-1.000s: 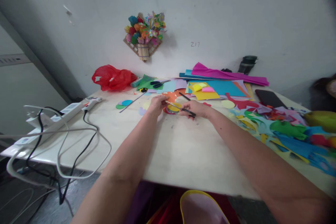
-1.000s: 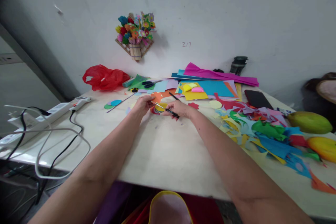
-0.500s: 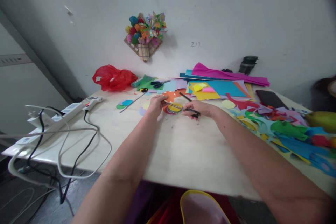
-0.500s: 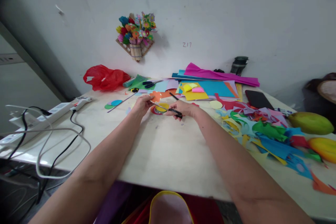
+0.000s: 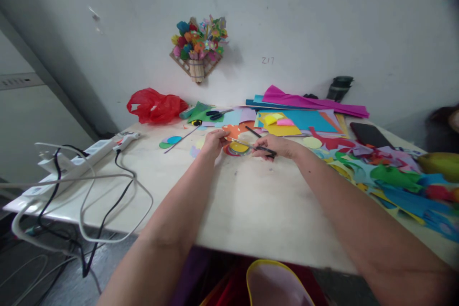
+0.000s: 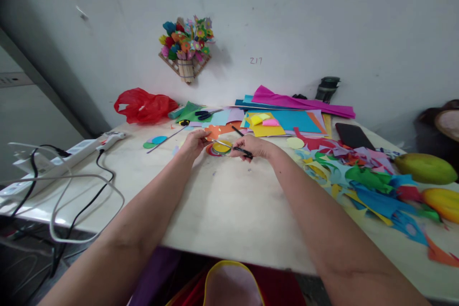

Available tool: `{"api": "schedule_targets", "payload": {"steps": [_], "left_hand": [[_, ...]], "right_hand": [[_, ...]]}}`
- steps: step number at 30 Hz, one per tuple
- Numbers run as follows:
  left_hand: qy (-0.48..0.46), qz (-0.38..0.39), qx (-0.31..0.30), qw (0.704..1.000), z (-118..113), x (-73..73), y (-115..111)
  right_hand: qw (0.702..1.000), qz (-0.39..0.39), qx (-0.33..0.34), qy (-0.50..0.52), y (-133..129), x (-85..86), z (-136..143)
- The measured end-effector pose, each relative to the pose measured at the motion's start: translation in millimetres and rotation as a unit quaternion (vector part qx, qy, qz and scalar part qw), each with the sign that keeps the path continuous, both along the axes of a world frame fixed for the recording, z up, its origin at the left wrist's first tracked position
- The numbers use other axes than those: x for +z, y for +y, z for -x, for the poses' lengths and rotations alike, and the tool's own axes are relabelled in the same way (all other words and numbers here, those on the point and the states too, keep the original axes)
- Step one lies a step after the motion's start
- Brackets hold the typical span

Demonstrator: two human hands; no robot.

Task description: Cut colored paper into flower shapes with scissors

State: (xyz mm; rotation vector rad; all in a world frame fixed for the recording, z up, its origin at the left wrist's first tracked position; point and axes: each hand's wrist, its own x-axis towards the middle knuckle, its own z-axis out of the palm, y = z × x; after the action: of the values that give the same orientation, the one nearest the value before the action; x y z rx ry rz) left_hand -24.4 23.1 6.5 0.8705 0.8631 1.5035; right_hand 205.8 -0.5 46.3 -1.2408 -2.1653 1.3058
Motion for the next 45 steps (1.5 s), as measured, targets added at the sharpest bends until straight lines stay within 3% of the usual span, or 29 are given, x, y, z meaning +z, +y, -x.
{"api": "schedule_targets", "payload": {"steps": [19,45], "left_hand": [[0.007,0.036,0.003,0.999,-2.2,2.6,-0.9],[0.009,0.034,-0.003,0.999,-1.4,1.7,0.0]], "right_hand": [[1.0,-0.011,-0.018,0.001,-6.2,6.7,3.9],[0.999,-0.027,-0.023,-0.002,-2.2,1.8,6.0]]}}
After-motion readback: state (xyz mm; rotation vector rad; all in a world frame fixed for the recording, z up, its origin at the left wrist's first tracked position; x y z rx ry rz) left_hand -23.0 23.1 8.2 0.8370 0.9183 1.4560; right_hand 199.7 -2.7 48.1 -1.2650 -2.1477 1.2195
